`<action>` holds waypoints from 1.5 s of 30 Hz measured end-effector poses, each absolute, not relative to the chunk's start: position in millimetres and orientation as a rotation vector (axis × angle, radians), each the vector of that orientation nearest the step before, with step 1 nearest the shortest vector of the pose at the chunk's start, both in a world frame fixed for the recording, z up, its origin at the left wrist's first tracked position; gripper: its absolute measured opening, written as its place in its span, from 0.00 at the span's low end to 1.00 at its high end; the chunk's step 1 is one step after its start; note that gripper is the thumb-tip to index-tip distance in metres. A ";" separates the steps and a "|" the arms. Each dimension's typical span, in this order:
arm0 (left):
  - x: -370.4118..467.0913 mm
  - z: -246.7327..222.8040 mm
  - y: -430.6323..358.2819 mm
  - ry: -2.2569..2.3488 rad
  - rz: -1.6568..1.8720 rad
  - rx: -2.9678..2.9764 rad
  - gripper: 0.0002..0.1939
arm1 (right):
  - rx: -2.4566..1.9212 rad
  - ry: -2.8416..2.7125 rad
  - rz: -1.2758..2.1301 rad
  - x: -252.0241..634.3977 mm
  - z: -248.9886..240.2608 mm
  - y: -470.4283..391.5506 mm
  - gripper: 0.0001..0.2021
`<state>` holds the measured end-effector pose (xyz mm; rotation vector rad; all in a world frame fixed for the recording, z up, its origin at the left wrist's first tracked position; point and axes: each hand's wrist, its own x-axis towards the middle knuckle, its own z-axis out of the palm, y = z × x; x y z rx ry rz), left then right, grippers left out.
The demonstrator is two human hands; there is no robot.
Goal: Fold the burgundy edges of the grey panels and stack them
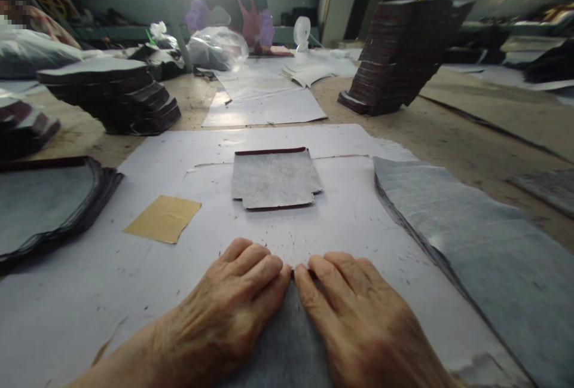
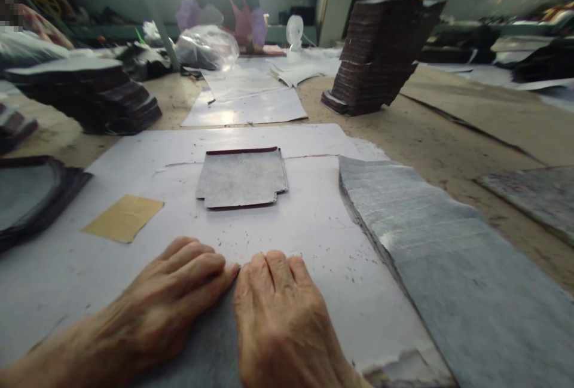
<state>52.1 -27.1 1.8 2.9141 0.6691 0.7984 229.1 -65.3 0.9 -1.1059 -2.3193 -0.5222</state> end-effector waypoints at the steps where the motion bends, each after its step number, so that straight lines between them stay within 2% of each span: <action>1: 51.5 1.5 -26.6 0.683 0.769 2.893 0.15 | -1.079 -2.290 -0.496 225.7 -0.1 -63.5 0.19; 5: 40.0 0.5 -24.2 0.680 0.778 2.847 0.13 | -0.972 -2.317 -0.499 221.4 -3.3 -62.5 0.18; 11: 17.4 0.3 -26.7 0.739 0.880 2.789 0.18 | -0.963 -2.366 -0.410 227.0 -1.9 -64.0 0.18; 17: 19.1 -3.7 -29.8 0.692 0.881 2.837 0.16 | -0.971 -2.410 -0.309 227.0 1.1 -62.5 0.17; 23: 22.5 -3.2 -30.9 0.723 0.850 2.837 0.13 | -1.002 -2.429 -0.518 214.6 4.1 -63.3 0.18; 28: 17.1 -2.4 -29.2 0.768 0.811 2.796 0.14 | -0.819 -2.377 -0.318 202.5 -1.8 -53.6 0.18; 33: 0.9 -4.4 -29.2 0.818 0.941 2.739 0.20 | -0.786 -2.365 -0.254 206.5 -5.7 -49.2 0.17; 41: -1.8 -2.8 -34.5 0.810 0.841 2.854 0.17 | -0.802 -2.397 -0.123 207.5 -5.3 -49.0 0.17; 45: 0.3 -3.4 -34.8 0.805 0.847 2.873 0.16 | -0.814 -2.483 -0.166 206.3 -0.6 -47.6 0.17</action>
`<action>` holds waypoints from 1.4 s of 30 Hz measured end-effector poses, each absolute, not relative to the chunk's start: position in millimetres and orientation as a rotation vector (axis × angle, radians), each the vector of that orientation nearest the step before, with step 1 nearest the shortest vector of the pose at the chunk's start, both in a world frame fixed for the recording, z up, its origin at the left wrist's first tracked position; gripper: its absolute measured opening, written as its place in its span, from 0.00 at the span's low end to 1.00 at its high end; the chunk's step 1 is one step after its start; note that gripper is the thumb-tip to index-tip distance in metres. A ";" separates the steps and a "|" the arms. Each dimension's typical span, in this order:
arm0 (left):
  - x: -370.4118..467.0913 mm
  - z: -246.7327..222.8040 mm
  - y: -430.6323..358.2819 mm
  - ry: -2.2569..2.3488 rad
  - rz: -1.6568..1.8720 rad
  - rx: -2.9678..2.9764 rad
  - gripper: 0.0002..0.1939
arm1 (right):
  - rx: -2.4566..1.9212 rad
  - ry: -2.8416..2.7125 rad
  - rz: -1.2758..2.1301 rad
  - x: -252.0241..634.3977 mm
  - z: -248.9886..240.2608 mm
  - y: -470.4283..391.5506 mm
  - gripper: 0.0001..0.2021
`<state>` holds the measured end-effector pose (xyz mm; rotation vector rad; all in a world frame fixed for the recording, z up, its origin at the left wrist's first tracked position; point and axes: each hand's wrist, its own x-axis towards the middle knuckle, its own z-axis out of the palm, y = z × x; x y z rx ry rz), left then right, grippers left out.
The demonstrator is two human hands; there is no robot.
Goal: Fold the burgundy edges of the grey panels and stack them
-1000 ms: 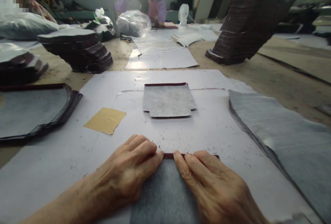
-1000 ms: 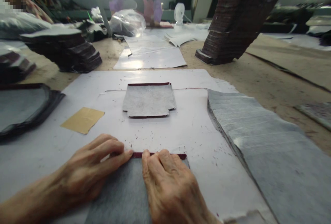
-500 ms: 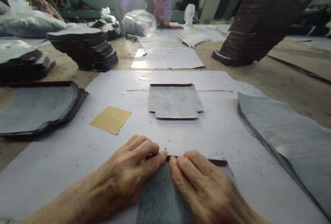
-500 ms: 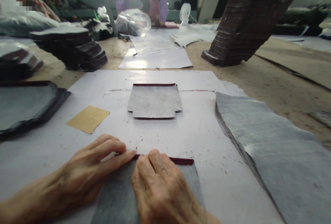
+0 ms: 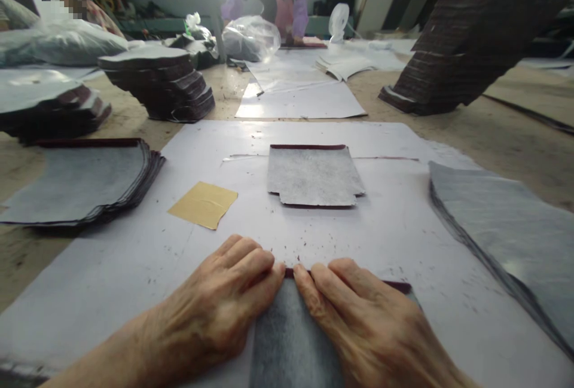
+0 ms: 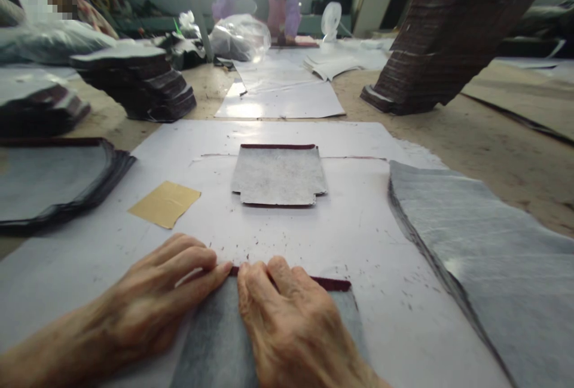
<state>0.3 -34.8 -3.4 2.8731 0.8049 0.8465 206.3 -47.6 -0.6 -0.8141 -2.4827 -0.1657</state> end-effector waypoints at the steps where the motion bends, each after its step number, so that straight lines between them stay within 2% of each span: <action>1: 0.7 -3.9 -34.6 0.807 0.846 2.881 0.15 | -0.817 -2.506 -0.183 205.0 1.2 -46.4 0.18; 5: -0.3 -2.6 -32.0 0.884 0.815 2.889 0.16 | -0.818 -2.525 -0.139 196.4 5.0 -39.5 0.17; 10: -5.3 4.8 -40.1 1.056 0.973 2.768 0.22 | -0.707 -2.446 -0.003 191.6 -6.0 -35.4 0.16; 15: 2.2 -15.9 -68.7 1.135 1.104 2.817 0.15 | -0.709 -2.394 0.031 195.2 -13.2 -35.9 0.16; 19: 8.5 -30.9 -78.7 1.213 1.237 2.841 0.15 | -0.758 -2.416 0.078 195.0 -12.4 -33.7 0.17; 24: 7.5 -22.0 -76.6 1.208 1.083 2.835 0.14 | -0.798 -2.451 0.042 193.8 -9.8 -32.5 0.18; 28: 7.8 -26.9 -76.2 1.191 1.243 2.802 0.15 | -0.826 -2.487 0.002 192.6 -8.5 -34.1 0.19; 35: 9.5 -28.1 -78.1 1.212 1.177 2.793 0.17 | -0.905 -2.463 0.154 194.4 -5.3 -33.4 0.22; 37: 10.1 -24.8 -78.3 1.217 1.189 2.782 0.17 | -0.912 -2.341 0.286 198.8 -2.8 -32.1 0.21; 39: 10.2 -22.6 -78.6 1.213 1.188 2.765 0.16 | -0.943 -2.226 0.332 204.6 -0.5 -31.6 0.15; 42: 9.3 -21.3 -79.5 1.209 1.159 2.747 0.17 | -1.042 -2.232 0.177 212.0 0.1 -32.9 0.06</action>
